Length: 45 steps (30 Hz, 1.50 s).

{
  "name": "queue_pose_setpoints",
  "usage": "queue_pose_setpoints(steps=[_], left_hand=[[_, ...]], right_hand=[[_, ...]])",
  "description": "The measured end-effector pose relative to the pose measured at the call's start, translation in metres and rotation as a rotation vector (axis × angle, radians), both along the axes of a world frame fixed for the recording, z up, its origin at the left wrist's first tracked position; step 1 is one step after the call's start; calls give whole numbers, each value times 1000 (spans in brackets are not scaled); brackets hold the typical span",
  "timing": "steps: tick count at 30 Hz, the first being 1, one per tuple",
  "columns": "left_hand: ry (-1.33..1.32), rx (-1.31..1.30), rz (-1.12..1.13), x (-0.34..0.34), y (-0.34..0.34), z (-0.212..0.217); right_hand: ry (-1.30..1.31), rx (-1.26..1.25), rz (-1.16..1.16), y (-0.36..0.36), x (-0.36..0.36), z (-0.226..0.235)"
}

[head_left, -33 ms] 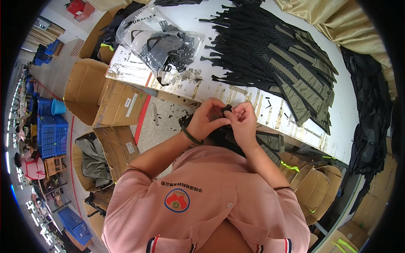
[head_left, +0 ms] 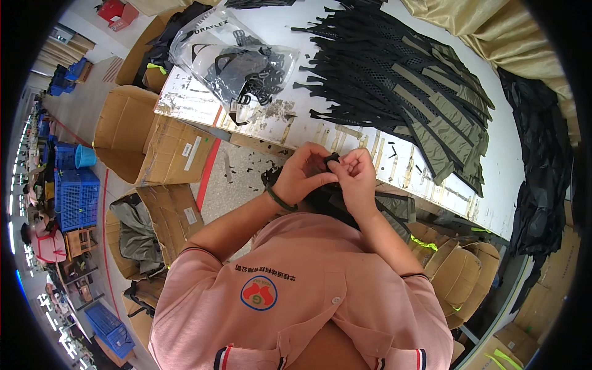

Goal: The worker is inspecting and organizing green and black fabric straps, likely for sports or outdoor equipment, at a workstation.

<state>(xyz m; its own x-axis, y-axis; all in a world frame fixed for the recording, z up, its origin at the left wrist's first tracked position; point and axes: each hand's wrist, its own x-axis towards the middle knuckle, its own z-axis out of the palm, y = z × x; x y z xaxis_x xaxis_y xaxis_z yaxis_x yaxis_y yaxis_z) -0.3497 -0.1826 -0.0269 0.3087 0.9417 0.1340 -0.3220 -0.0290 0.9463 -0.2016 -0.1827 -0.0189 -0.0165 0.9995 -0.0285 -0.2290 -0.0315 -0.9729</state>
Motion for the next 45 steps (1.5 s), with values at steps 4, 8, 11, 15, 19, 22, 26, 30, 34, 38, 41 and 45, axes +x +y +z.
queue_pose_setpoints(steps=[4,8,11,15,19,22,26,30,34,38,41,45], left_hand=[[108,69,15,-3,-2,-1],[62,40,-4,-8,3,2],[305,247,0,-13,5,8],[485,390,7,-15,4,6],[395,3,-147,-19,-8,11],[60,-336,-88,-33,-26,-11],[80,-634,82,-86,-46,-50],[821,-106,466,-95,-44,-49],[628,-252,150,-68,-14,-32],[255,-476,-183,-19,25,-7],[-56,-660,-45,-1,51,2],[-275,-652,109,-18,79,-24]], right_hand=[[257,-232,114,2,9,12],[284,-440,282,8,18,29],[-39,-337,366,15,24,27],[-393,-146,406,16,23,29],[-411,-16,254,19,17,17],[-555,62,547,29,20,29],[-1292,652,-183,91,83,36],[-1733,470,-216,116,140,32],[-1733,580,-143,123,150,21],[-1599,660,-136,107,141,37],[-1460,725,-12,57,111,66],[-1389,605,242,-8,103,53]])
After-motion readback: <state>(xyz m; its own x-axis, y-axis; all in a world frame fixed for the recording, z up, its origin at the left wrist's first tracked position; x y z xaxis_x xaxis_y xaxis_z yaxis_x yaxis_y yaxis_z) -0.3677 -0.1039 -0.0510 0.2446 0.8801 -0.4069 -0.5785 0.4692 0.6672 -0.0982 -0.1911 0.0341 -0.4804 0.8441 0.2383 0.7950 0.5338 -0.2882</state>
